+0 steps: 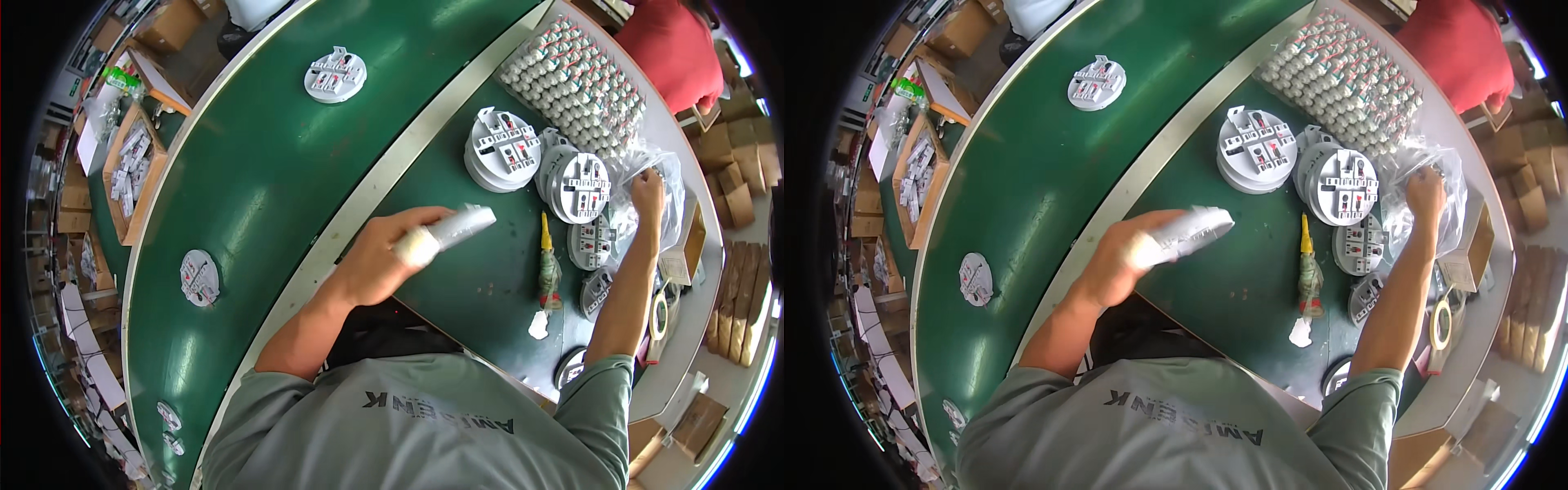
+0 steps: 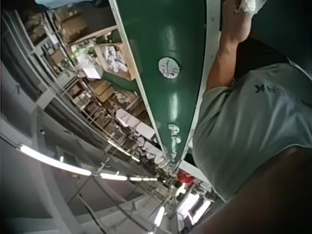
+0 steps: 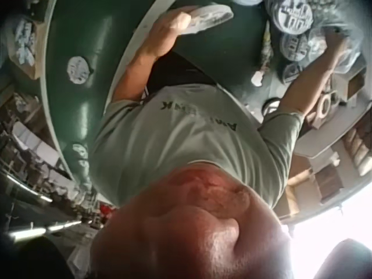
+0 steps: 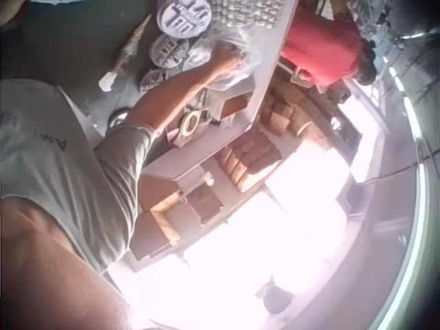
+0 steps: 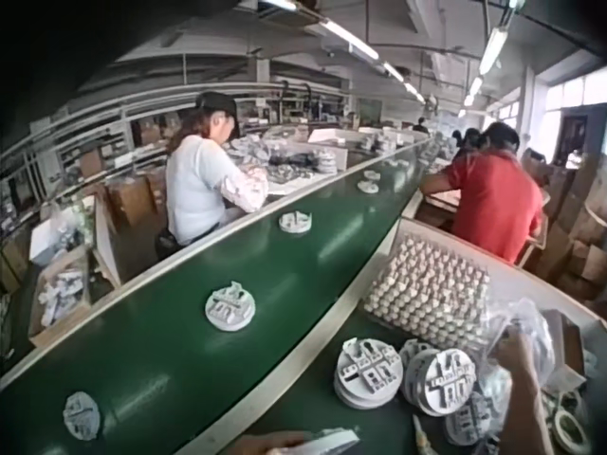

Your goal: Assembling circular electronic components into white plastic housings and applying adhesive from a tube.

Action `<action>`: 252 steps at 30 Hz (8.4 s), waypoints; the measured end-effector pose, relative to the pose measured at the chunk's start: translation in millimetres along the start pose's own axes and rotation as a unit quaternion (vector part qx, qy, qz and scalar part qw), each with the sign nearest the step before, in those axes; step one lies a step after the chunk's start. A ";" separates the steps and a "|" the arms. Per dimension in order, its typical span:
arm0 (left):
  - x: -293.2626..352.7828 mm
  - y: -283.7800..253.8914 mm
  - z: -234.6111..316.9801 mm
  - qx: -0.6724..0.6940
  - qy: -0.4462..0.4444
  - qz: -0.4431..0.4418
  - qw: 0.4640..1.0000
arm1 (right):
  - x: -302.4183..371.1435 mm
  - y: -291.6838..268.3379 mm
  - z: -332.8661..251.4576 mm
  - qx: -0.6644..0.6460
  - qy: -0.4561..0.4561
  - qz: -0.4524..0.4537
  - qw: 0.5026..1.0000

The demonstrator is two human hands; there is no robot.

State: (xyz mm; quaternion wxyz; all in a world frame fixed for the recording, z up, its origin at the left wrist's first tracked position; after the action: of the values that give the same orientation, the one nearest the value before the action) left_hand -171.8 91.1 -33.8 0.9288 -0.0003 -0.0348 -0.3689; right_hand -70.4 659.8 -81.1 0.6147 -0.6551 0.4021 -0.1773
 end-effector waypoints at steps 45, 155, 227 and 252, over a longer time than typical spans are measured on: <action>-14.1 -35.7 -35.9 0.157 -0.232 0.039 0.959 | 271.0 -52.6 -248.4 -0.632 0.128 -0.160 0.748; -25.3 -39.9 9.5 -0.313 0.093 0.263 0.908 | 284.6 -34.5 -266.9 -0.696 0.109 -0.069 0.707; -36.9 21.8 -19.1 -0.343 0.177 0.151 0.910 | 253.5 -114.6 -211.0 -0.293 -0.237 -0.314 0.872; -36.5 14.8 -24.3 -0.334 0.209 0.087 0.915 | 237.8 -83.8 -302.6 -0.330 -0.278 -0.227 0.873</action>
State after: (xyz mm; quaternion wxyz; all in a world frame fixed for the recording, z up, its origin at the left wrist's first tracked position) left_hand -186.6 126.2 -60.1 0.8892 -0.2363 0.2850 -0.2689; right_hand -118.3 275.6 -9.1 0.3923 -0.9152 0.0905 0.0205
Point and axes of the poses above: each hand's wrist, its own x-axis away from the middle knuckle, its own y-axis out of the palm, z = x × y, the point moved 5 cm from there along -x, towards the middle knuckle, and after that the axes turned 6 degrees about z, right-handed, at the moved point
